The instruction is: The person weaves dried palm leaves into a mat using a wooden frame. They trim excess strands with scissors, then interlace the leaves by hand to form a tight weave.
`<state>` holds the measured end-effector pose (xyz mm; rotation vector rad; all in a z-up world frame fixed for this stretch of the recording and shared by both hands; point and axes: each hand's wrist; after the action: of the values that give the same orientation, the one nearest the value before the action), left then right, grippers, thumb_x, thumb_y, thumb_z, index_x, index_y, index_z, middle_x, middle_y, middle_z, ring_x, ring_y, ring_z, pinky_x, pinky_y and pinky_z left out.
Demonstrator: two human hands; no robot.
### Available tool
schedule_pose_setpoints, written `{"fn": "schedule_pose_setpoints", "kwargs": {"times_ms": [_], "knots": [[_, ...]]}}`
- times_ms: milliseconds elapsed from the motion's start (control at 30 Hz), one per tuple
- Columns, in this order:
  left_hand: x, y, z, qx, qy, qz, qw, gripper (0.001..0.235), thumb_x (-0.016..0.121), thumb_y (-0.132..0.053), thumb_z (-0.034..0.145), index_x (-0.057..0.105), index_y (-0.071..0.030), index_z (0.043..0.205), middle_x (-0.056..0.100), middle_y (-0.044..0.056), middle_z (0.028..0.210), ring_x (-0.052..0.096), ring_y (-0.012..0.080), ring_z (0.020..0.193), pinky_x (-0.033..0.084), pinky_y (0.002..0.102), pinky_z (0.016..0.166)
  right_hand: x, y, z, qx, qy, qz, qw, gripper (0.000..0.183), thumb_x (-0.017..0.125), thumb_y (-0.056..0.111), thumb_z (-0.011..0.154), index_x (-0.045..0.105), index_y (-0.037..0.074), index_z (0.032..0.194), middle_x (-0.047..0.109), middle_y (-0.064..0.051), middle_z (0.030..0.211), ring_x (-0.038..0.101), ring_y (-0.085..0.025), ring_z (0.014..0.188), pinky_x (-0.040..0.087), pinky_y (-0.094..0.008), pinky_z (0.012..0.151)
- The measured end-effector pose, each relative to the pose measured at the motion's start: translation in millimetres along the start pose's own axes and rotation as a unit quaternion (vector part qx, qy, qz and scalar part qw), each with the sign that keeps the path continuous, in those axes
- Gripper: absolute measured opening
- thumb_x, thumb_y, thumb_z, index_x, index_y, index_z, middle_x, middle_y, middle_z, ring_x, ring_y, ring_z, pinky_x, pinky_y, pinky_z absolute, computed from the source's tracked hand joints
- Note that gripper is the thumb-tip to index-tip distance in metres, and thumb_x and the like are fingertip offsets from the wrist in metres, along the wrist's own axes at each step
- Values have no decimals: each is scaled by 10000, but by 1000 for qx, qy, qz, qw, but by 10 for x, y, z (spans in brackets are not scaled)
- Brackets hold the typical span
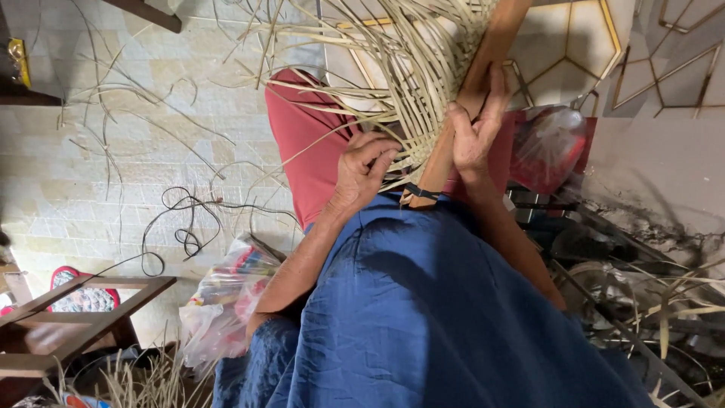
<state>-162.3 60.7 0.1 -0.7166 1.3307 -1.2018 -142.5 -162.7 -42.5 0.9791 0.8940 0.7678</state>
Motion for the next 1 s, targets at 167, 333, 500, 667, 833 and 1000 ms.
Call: {"fn": "schedule_pose_setpoints", "kwargs": {"times_ms": [167,333,500,667,833,1000], "knots": [[52,145,-1,-13,76,-31,997,246,587,-185,1049,733,-1,975,712,78,876,659,257,820,506,422,737,24,65,-30,22,-4,14,1000,719,718,61,960,362,69,1585,341,-136,1619,265,-307,1568,177,-498,1344],[16,-9,56,-52,94,-60,992,164,622,-160,1039,711,-49,958,627,21,856,543,184,807,446,380,745,54,-9,-58,21,-13,43,999,723,742,98,925,396,91,1560,326,-139,1598,284,-323,1553,223,-499,1335],[40,-43,78,-51,77,-32,995,92,751,-158,948,742,-81,900,680,11,831,596,177,778,461,365,767,69,-5,-55,41,-10,44,998,768,742,82,907,375,113,1581,268,-155,1629,263,-344,1569,215,-523,1357],[60,-32,60,-96,59,-59,992,67,803,-110,894,761,-72,859,743,19,822,672,149,759,587,359,795,83,84,-46,45,-11,45,998,742,743,115,929,386,102,1579,265,-156,1629,246,-335,1579,183,-508,1361],[76,19,66,-79,57,-53,994,92,781,-132,921,761,-90,842,727,-5,790,636,151,756,525,386,825,120,5,-45,24,-27,30,999,761,775,107,894,413,125,1563,302,-145,1599,301,-343,1544,264,-535,1340],[75,76,79,-52,83,5,995,93,758,-22,910,763,-101,860,603,-43,782,595,184,866,359,444,1001,108,31,-37,16,-20,26,999,752,782,78,905,409,120,1556,298,-147,1599,305,-354,1542,290,-538,1327]]}}
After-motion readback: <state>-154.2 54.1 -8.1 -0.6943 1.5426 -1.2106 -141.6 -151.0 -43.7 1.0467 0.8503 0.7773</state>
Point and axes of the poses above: each hand's wrist, its own z-axis towards the middle knuckle, its own x-axis out of the palm, y = z × x
